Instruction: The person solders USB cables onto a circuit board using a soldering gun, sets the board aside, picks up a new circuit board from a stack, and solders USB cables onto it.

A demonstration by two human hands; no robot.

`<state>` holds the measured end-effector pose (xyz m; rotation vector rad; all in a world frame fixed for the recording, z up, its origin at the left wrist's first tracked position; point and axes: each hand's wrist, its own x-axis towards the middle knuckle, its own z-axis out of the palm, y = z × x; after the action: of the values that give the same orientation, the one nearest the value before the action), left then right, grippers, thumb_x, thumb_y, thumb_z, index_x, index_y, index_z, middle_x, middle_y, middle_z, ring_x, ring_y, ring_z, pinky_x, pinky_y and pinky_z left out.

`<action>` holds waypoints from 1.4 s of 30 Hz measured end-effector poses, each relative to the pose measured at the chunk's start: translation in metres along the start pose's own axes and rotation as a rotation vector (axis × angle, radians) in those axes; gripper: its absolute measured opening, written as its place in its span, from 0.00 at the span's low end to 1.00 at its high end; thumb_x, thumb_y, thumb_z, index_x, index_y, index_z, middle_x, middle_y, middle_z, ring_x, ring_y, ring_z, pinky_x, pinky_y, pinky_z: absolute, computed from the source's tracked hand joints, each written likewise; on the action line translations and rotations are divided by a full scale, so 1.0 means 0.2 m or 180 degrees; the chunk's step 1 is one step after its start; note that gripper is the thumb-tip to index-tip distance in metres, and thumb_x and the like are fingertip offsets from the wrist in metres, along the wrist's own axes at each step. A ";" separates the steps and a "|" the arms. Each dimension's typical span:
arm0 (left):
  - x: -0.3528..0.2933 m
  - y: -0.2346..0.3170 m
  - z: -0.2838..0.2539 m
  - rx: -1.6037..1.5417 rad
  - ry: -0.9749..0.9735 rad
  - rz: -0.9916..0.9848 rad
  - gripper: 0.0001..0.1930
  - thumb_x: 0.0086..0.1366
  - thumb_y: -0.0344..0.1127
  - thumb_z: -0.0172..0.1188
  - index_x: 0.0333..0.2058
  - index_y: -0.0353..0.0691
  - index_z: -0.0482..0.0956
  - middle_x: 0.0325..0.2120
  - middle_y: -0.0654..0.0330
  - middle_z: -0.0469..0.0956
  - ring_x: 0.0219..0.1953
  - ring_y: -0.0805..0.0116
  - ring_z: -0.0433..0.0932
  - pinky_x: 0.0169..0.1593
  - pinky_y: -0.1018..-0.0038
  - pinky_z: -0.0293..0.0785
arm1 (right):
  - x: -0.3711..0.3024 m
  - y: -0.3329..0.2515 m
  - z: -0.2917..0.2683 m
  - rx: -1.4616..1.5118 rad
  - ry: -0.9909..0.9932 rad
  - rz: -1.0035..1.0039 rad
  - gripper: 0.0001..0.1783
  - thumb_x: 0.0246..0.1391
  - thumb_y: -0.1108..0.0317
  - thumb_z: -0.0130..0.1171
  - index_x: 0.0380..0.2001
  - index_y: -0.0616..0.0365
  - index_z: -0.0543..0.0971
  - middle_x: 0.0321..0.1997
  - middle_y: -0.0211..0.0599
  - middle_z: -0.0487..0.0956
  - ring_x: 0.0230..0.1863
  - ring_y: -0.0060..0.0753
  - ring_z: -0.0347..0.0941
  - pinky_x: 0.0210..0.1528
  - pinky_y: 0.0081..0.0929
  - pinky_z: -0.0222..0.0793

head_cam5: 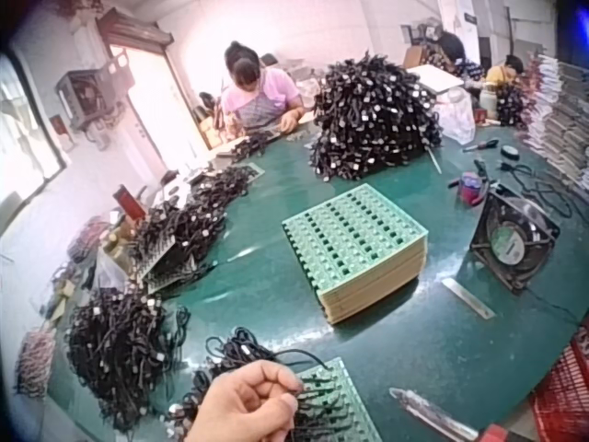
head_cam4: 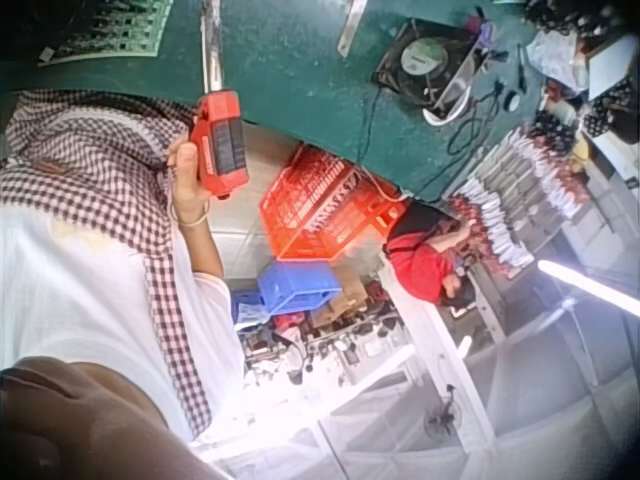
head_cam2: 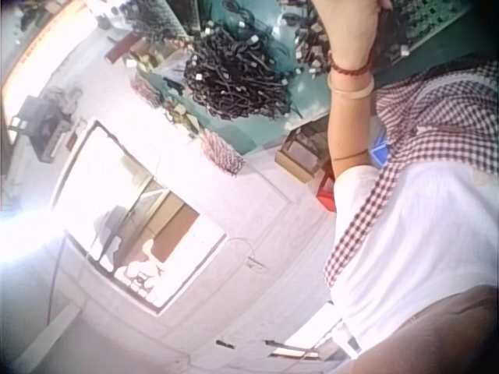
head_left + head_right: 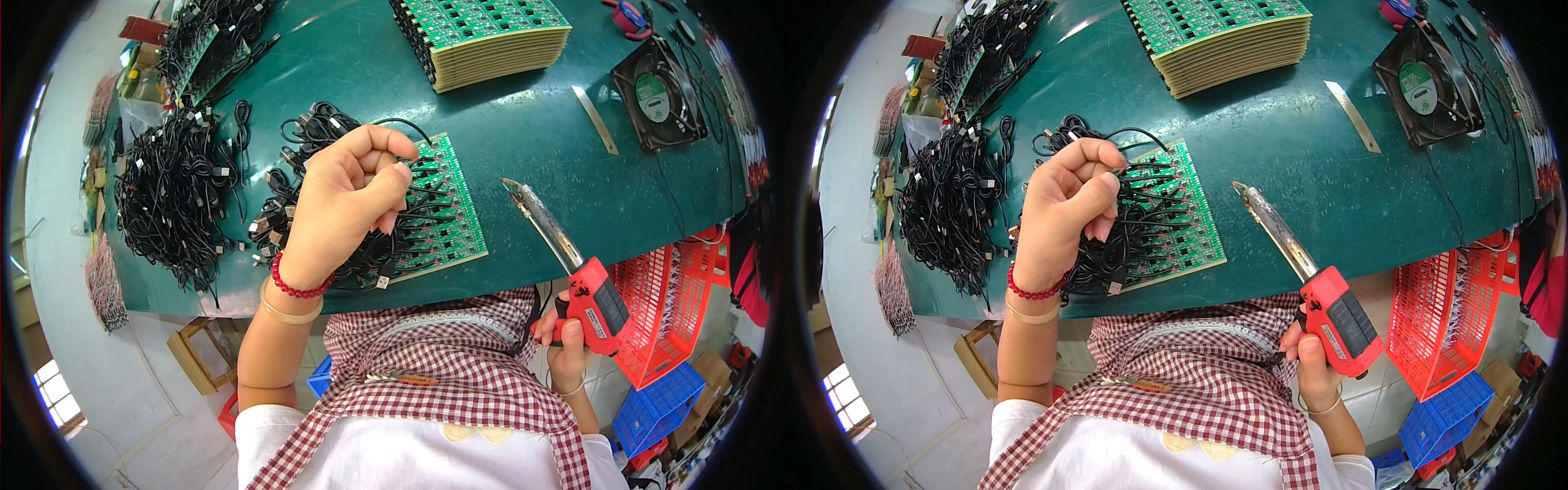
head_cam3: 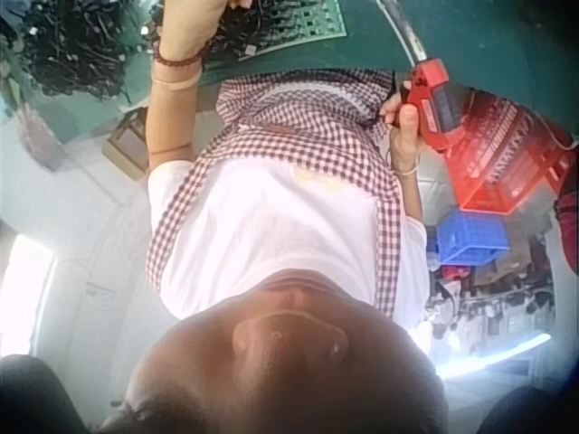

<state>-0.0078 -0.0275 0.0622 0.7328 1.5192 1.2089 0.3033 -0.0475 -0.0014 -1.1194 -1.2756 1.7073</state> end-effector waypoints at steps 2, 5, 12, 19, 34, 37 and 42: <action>0.00 0.00 -0.01 -0.0093 -0.0161 -0.0020 0.08 0.61 0.25 0.53 0.40 0.32 0.72 0.22 0.68 0.71 0.17 0.84 0.66 0.21 0.87 0.63 | 0.00 0.00 0.00 -0.0001 -0.0003 0.0004 0.24 0.60 0.56 0.48 0.48 0.67 0.64 0.23 0.36 0.70 0.18 0.22 0.62 0.25 0.27 0.69; 0.00 0.00 0.00 -0.0009 -0.0142 -0.0029 0.08 0.61 0.25 0.53 0.39 0.32 0.72 0.22 0.68 0.72 0.18 0.84 0.68 0.21 0.87 0.64 | -0.01 0.00 0.00 0.0009 0.0038 0.0022 0.24 0.60 0.55 0.49 0.48 0.66 0.64 0.22 0.36 0.69 0.19 0.23 0.62 0.25 0.28 0.68; -0.02 0.01 0.03 0.0302 -0.0150 -0.0193 0.07 0.61 0.26 0.53 0.38 0.32 0.71 0.21 0.68 0.71 0.19 0.84 0.70 0.21 0.87 0.64 | 0.02 -0.05 0.05 0.0137 -0.0394 0.0095 0.32 0.56 0.46 0.54 0.51 0.63 0.63 0.21 0.36 0.69 0.19 0.26 0.63 0.25 0.30 0.65; -0.02 0.01 0.04 -0.0017 -0.0148 -0.0130 0.04 0.61 0.25 0.52 0.35 0.33 0.70 0.20 0.68 0.71 0.17 0.84 0.66 0.20 0.86 0.63 | 0.04 -0.07 0.10 0.0188 -0.0724 0.0027 0.35 0.55 0.45 0.55 0.51 0.64 0.63 0.22 0.36 0.69 0.20 0.25 0.63 0.26 0.29 0.66; -0.01 -0.03 0.04 -0.0022 -0.0173 -0.0060 0.04 0.61 0.28 0.54 0.34 0.37 0.69 0.18 0.68 0.71 0.14 0.84 0.67 0.17 0.88 0.57 | 0.04 -0.05 0.13 0.0009 -0.0696 0.0154 0.37 0.53 0.42 0.56 0.49 0.66 0.63 0.23 0.37 0.70 0.20 0.24 0.64 0.29 0.30 0.67; -0.01 -0.02 0.04 -0.0062 -0.0135 -0.0058 0.04 0.61 0.28 0.55 0.34 0.37 0.69 0.18 0.68 0.71 0.14 0.85 0.66 0.16 0.88 0.57 | 0.04 -0.04 0.13 -0.0004 -0.0701 0.0123 0.36 0.53 0.43 0.56 0.49 0.65 0.63 0.22 0.37 0.70 0.20 0.25 0.63 0.29 0.30 0.67; 0.00 -0.03 0.03 -0.0073 -0.0157 -0.0031 0.04 0.61 0.28 0.54 0.33 0.38 0.69 0.19 0.68 0.70 0.15 0.85 0.66 0.17 0.89 0.58 | 0.04 -0.07 0.15 0.0163 -0.0606 0.0166 0.35 0.54 0.44 0.56 0.50 0.64 0.62 0.23 0.35 0.70 0.20 0.24 0.63 0.28 0.31 0.67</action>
<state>-0.0003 -0.0273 0.0570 0.7343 1.4646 1.1907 0.2737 -0.0464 0.0138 -0.9870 -1.3192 1.9120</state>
